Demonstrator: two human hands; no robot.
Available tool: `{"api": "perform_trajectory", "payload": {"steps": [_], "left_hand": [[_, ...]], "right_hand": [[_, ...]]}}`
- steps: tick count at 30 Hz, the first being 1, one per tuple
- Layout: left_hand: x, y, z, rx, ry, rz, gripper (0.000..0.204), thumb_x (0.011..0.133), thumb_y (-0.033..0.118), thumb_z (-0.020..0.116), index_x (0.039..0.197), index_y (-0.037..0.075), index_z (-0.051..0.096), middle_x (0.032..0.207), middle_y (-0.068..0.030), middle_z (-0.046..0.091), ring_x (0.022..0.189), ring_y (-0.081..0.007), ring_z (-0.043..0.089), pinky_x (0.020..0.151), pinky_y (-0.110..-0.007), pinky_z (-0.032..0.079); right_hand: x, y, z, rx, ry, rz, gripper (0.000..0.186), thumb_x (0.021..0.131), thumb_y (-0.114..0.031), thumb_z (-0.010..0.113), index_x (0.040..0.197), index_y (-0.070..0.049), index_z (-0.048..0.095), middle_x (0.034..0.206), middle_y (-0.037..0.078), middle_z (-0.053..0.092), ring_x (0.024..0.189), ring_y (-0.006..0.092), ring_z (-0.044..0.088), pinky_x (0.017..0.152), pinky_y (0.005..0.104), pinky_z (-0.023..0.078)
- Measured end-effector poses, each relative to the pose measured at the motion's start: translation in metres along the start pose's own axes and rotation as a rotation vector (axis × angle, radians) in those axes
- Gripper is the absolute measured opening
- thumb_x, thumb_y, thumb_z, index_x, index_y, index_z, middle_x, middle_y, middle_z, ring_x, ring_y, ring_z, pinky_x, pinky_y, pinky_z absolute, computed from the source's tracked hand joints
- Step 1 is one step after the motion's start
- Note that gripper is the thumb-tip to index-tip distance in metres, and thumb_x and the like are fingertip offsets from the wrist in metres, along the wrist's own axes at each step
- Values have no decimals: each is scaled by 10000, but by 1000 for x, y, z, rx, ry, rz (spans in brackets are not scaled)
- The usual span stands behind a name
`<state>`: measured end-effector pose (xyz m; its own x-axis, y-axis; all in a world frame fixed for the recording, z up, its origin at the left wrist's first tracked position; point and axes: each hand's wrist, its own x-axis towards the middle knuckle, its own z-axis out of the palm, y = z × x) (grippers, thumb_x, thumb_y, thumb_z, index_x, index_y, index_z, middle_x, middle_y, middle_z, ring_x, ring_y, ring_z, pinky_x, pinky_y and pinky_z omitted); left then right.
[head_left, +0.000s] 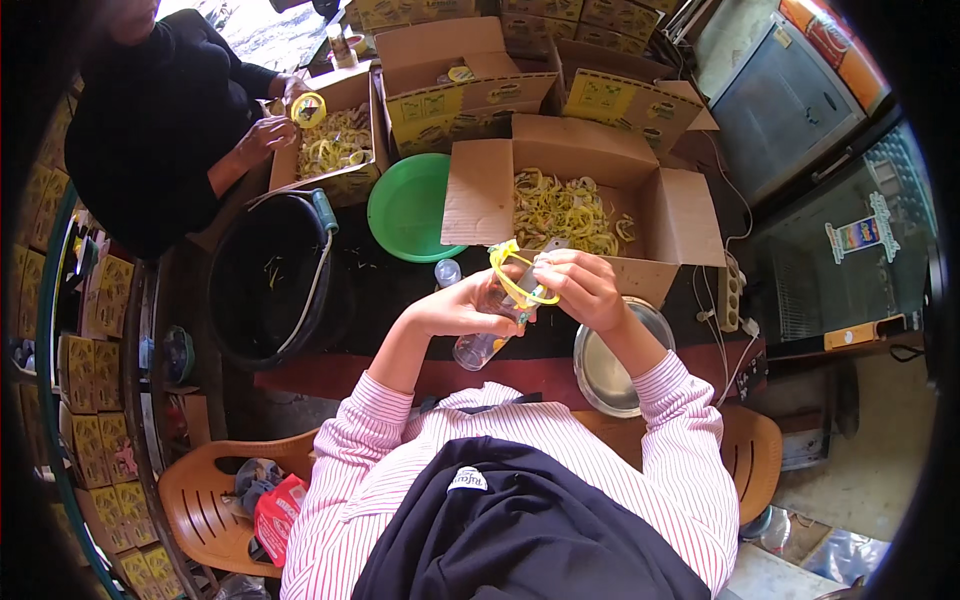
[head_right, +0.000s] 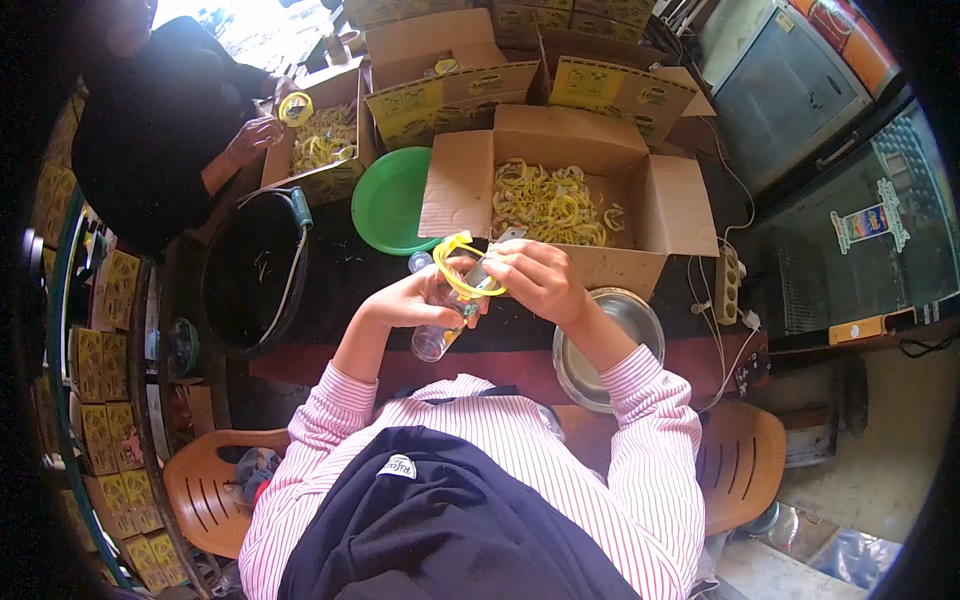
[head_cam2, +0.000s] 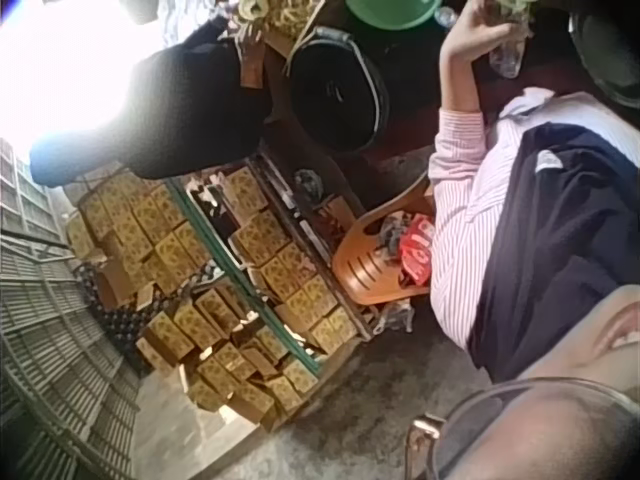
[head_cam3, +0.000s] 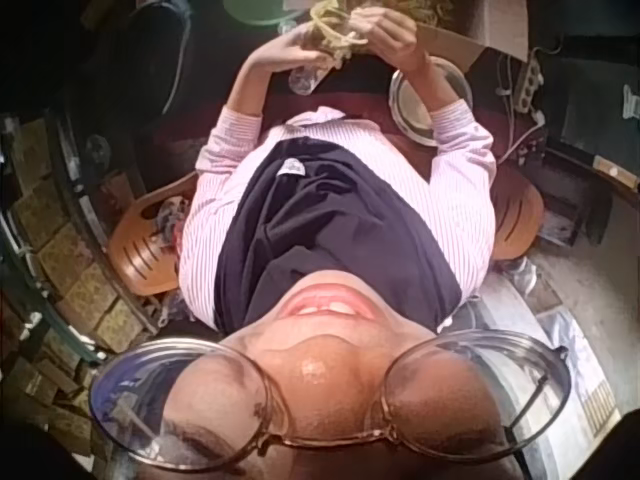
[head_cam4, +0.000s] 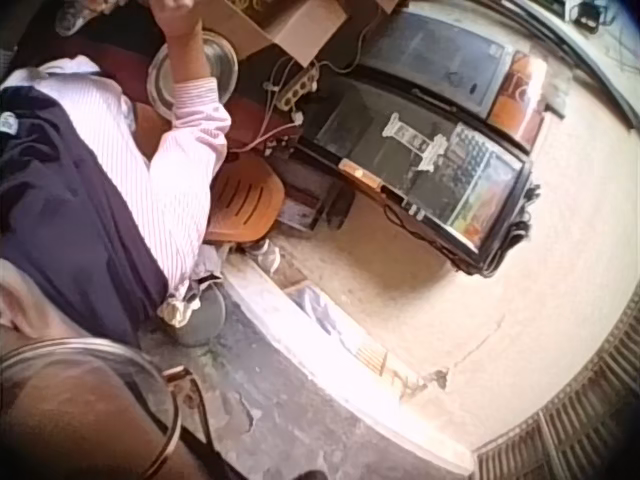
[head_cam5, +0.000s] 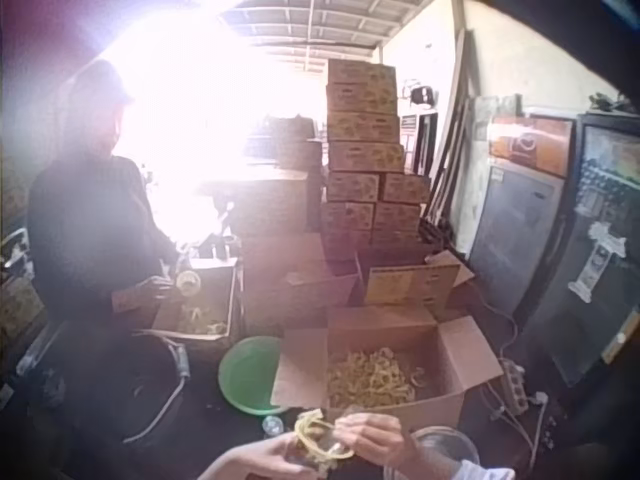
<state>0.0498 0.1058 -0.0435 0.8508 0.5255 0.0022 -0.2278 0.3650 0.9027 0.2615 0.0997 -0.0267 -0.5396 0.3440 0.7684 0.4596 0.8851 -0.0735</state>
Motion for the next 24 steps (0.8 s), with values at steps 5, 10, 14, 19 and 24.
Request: {"api": "perform_trajectory", "payload": {"steps": [5, 10, 14, 19, 24], "left_hand": [[6, -7, -11, -55, -159, 1, 425, 730, 60, 637, 1110, 21, 449, 949, -71, 561, 831, -145, 565, 716, -283, 480], [9, -18, -18, -271, -264, -16, 466, 714, 113, 636, 1116, 4, 427, 902, -100, 548, 765, -164, 560, 642, -289, 480], [10, -20, -22, -403, -404, -119, 451, 709, 125, 625, 1103, -15, 456, 896, -113, 547, 731, -171, 562, 590, -289, 484], [17, -39, -3, -722, -447, -46, 613, 672, 213, 665, 1158, -67, 415, 862, -145, 530, 633, -203, 560, 520, -306, 470], [20, -37, -1, -793, -494, -41, 655, 643, 225, 684, 1158, -66, 403, 848, -153, 525, 607, -215, 556, 496, -308, 459]], "right_hand": [[-7, 0, 5, 16, -11, 34, 206, 650, -59, 614, 851, -16, 599, 760, 68, 619, 758, 212, 622, 674, 320, 526], [-5, -3, 7, 30, -21, 39, 210, 645, -58, 614, 850, -13, 598, 764, 74, 618, 758, 216, 623, 679, 323, 526], [-6, -3, 12, 64, 2, 53, 211, 643, -73, 623, 845, -15, 602, 769, 80, 617, 766, 225, 625, 682, 323, 525], [3, -2, 14, 87, 59, 80, 211, 639, -83, 633, 838, -20, 607, 793, 92, 623, 787, 244, 628, 691, 326, 525], [11, 5, 12, 21, 187, 92, 194, 622, -32, 650, 810, -13, 606, 797, 99, 627, 776, 247, 633, 686, 328, 529]]}}
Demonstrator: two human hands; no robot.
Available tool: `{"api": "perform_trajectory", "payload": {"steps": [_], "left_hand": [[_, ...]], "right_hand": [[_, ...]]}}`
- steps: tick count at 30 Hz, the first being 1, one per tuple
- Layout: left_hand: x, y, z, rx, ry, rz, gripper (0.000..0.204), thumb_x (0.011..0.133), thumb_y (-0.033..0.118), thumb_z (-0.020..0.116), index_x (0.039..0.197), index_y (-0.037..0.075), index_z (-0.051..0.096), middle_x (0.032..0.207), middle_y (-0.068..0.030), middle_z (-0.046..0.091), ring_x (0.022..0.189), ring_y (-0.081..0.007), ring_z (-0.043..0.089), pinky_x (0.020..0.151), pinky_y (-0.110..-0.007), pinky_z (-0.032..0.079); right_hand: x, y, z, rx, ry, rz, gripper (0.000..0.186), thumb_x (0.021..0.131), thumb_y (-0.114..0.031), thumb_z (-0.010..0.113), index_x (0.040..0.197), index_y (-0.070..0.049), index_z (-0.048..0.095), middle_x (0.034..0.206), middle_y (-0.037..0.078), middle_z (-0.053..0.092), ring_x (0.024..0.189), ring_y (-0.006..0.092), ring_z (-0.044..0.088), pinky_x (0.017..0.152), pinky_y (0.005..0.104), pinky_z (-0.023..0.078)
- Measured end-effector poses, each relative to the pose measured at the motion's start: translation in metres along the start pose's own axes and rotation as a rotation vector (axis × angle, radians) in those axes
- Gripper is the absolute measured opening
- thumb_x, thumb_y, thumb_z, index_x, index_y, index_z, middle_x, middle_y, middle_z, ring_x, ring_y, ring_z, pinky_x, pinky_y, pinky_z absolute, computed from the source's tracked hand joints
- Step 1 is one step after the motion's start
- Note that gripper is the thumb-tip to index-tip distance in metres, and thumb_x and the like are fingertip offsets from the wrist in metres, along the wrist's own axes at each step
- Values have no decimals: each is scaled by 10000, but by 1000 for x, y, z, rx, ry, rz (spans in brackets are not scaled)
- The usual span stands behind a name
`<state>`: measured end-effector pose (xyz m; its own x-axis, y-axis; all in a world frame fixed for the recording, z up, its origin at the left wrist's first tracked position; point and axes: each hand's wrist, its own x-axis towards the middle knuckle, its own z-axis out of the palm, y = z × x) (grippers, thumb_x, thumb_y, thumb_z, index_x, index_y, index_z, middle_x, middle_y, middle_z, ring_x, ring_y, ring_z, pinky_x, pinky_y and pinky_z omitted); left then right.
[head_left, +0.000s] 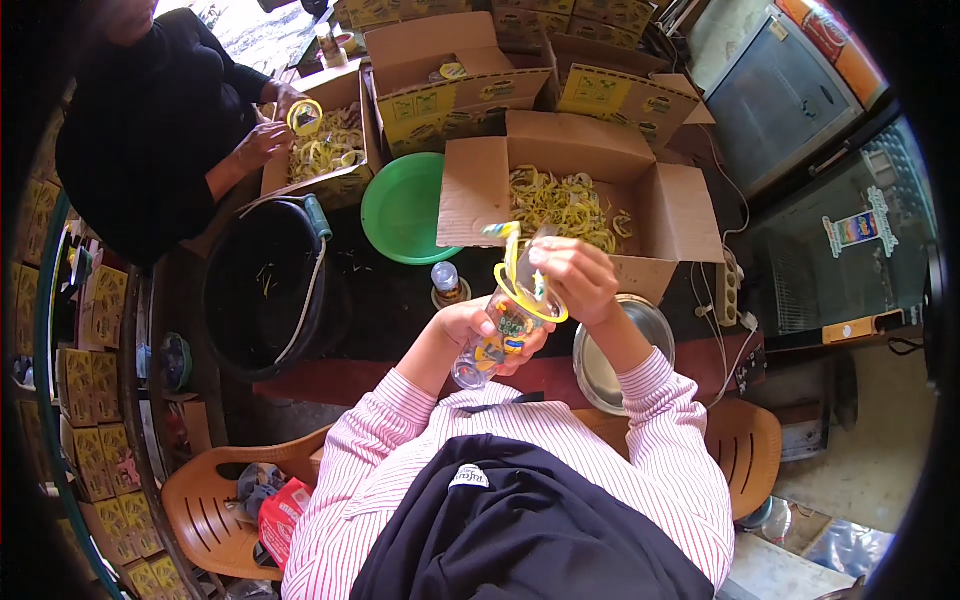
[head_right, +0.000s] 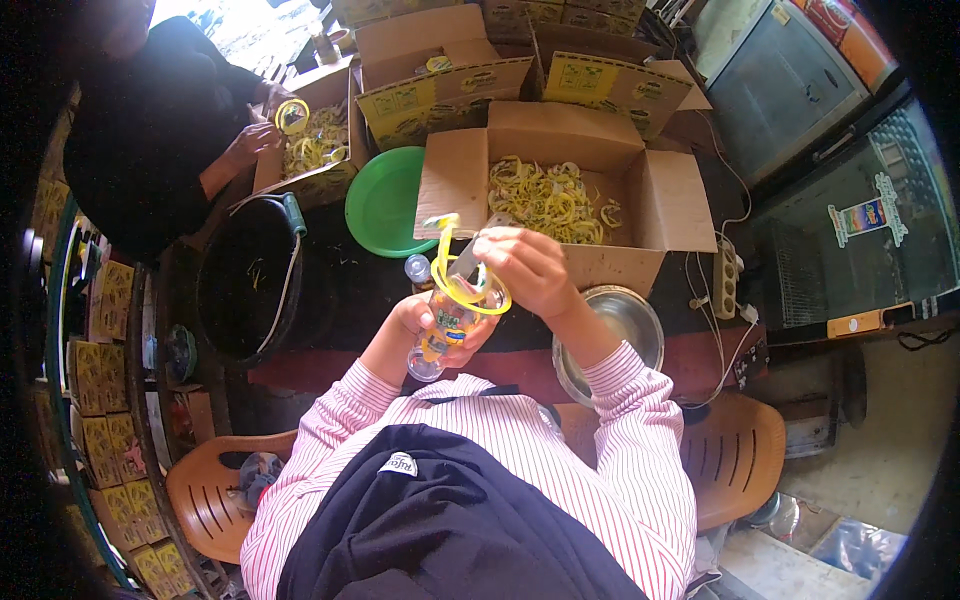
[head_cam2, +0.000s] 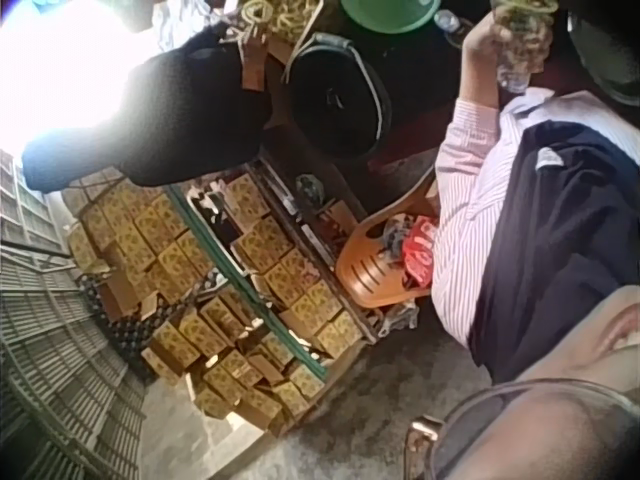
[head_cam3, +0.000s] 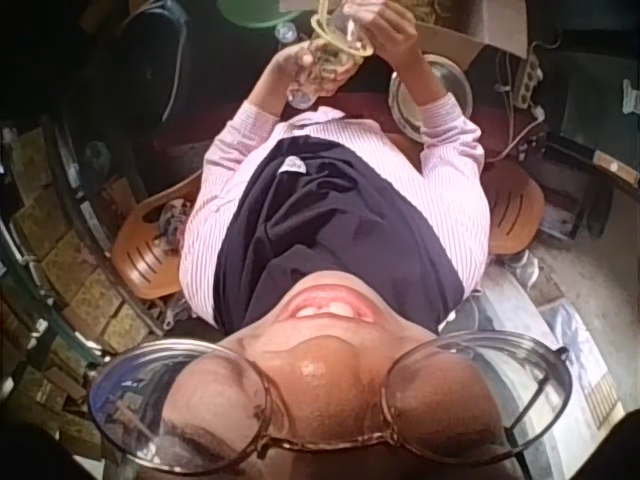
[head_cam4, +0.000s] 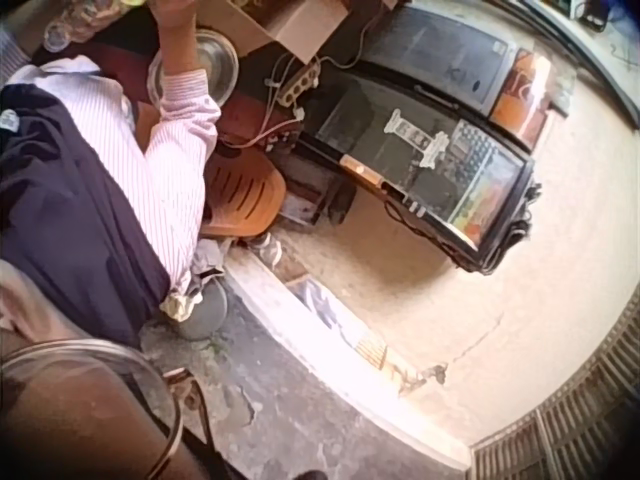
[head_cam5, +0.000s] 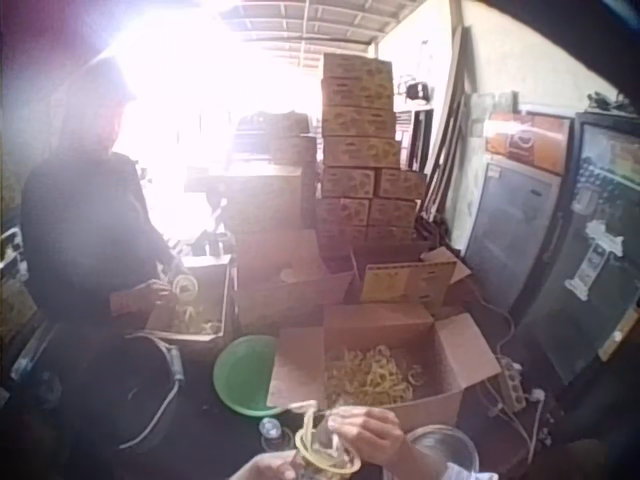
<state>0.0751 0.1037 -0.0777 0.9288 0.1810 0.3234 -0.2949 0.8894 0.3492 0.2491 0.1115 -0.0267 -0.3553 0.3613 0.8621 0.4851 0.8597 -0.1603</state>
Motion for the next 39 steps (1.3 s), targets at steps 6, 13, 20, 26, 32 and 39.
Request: {"api": "perform_trajectory", "payload": {"steps": [6, 13, 20, 26, 32, 39], "left_hand": [[-12, -1, 0, 95, 74, 38, 662, 630, 212, 691, 1166, -35, 392, 856, -162, 526, 614, -205, 550, 490, -287, 465], [-44, 9, 9, 318, 138, 130, 650, 648, 228, 698, 1149, -36, 380, 849, -159, 519, 656, -205, 549, 526, -285, 455], [-84, 3, 25, 239, 252, 382, 689, 590, 214, 737, 1063, -82, 334, 793, -173, 509, 608, -227, 563, 502, -302, 478], [-80, 1, 26, 180, 249, 545, 691, 573, 153, 709, 1133, -28, 348, 857, -179, 501, 661, -271, 559, 541, -352, 467], [-80, -7, 24, 275, 238, 602, 692, 635, 198, 670, 1197, -16, 327, 899, -112, 455, 693, -188, 499, 569, -335, 452], [-73, -19, 39, 740, 691, 641, 637, 695, 155, 664, 1236, 27, 353, 1045, -137, 510, 905, -227, 553, 742, -340, 502]], "right_hand": [[26, 24, -14, -203, 175, -17, 215, 606, 68, 652, 799, -16, 607, 756, 92, 626, 739, 240, 634, 667, 320, 531], [5, 81, -14, -652, -716, 797, 810, 660, 134, 516, 1358, -212, 294, 811, 172, 601, 740, 320, 618, 690, 408, 507], [-69, 76, -40, -378, -644, 1173, 894, 593, 108, 575, 1369, -220, 276, 750, 175, 620, 692, 296, 622, 705, 377, 510], [-156, 37, -67, -145, -35, 1311, 731, 577, 11, 738, 1245, -40, 445, 714, 77, 630, 624, 140, 605, 614, 279, 503], [-235, -2, -19, 355, 625, 1702, 636, 675, 31, 696, 1225, 81, 380, 755, 89, 626, 632, 132, 593, 556, 233, 486], [-256, -10, 9, 58, 531, 1691, 511, 658, -35, 728, 1112, 72, 520, 718, 93, 650, 594, 91, 573, 547, 210, 452]]}}
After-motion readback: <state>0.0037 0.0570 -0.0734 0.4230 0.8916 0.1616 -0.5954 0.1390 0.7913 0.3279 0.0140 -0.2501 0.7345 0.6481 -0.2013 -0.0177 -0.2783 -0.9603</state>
